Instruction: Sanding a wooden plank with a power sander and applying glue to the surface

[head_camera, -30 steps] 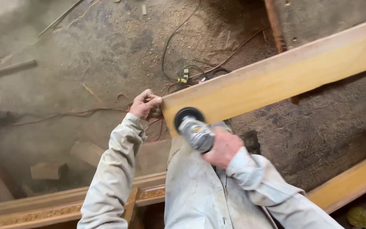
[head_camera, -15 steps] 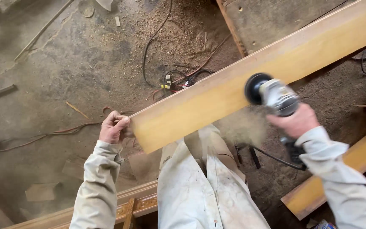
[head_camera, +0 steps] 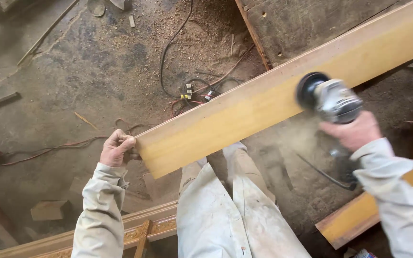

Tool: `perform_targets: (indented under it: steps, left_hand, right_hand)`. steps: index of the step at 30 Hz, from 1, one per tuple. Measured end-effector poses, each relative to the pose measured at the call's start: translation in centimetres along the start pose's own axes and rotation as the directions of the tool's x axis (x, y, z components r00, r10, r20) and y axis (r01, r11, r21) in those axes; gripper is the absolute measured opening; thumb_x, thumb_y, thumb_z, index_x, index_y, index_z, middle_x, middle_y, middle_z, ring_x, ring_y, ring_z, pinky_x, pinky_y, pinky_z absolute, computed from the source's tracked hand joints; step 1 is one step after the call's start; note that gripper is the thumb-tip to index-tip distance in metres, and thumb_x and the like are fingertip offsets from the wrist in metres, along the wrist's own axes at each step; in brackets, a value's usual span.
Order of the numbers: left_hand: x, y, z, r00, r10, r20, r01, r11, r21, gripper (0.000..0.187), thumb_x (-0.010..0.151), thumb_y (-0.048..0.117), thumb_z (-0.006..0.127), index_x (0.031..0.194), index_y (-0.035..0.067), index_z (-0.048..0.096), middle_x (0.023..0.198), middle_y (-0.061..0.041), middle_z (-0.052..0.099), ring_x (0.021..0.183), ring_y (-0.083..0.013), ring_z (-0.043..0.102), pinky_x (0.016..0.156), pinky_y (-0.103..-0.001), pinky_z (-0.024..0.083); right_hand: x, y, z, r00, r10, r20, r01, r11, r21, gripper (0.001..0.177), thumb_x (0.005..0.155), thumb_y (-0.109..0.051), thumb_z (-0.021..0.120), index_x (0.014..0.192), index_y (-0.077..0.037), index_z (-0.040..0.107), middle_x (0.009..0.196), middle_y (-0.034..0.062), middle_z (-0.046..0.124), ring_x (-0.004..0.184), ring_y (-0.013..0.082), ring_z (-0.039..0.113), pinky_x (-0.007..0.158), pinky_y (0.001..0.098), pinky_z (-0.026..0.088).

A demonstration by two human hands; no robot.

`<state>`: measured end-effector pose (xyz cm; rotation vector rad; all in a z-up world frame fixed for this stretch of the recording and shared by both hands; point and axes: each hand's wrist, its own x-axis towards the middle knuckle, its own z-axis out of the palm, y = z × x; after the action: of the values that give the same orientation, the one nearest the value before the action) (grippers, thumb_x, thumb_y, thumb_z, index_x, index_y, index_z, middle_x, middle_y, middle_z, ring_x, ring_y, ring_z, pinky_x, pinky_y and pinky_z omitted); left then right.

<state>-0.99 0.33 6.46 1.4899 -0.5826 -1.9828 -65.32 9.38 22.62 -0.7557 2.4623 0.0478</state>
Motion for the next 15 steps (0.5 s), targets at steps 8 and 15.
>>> perform_targets:
  steps: [8, 15]
  left_hand:
    - [0.6, -0.8, 1.3, 0.997, 0.053, -0.061, -0.054, 0.998, -0.025, 0.020, 0.089, 0.005, 0.077, 0.091, 0.006, 0.057, 0.075, -0.015, 0.061, 0.059, -0.0214, 0.061, 0.049, -0.043, 0.058]
    - [0.9, -0.2, 2.3, 0.996, 0.066, 0.055, -0.061, 0.994, -0.094, 0.023, 0.092, 0.005, 0.074, 0.086, 0.012, 0.052, 0.065, -0.009, 0.058, 0.051, -0.0148, 0.052, 0.043, -0.027, 0.044]
  right_hand:
    - [-13.0, -10.3, 7.6, 0.989, -0.042, 0.140, 0.065, 0.985, -0.160, 0.080, 0.044, -0.057, 0.094, 0.108, -0.013, 0.074, 0.104, 0.0203, 0.077, 0.108, 0.0403, 0.071, 0.090, 0.0529, 0.057]
    - [-21.2, -16.7, 13.4, 0.934, -0.077, 0.350, 0.195, 0.928, -0.317, 0.074, 0.055, -0.055, 0.087, 0.116, -0.017, 0.070, 0.106, 0.0184, 0.078, 0.109, 0.0369, 0.073, 0.096, 0.0475, 0.058]
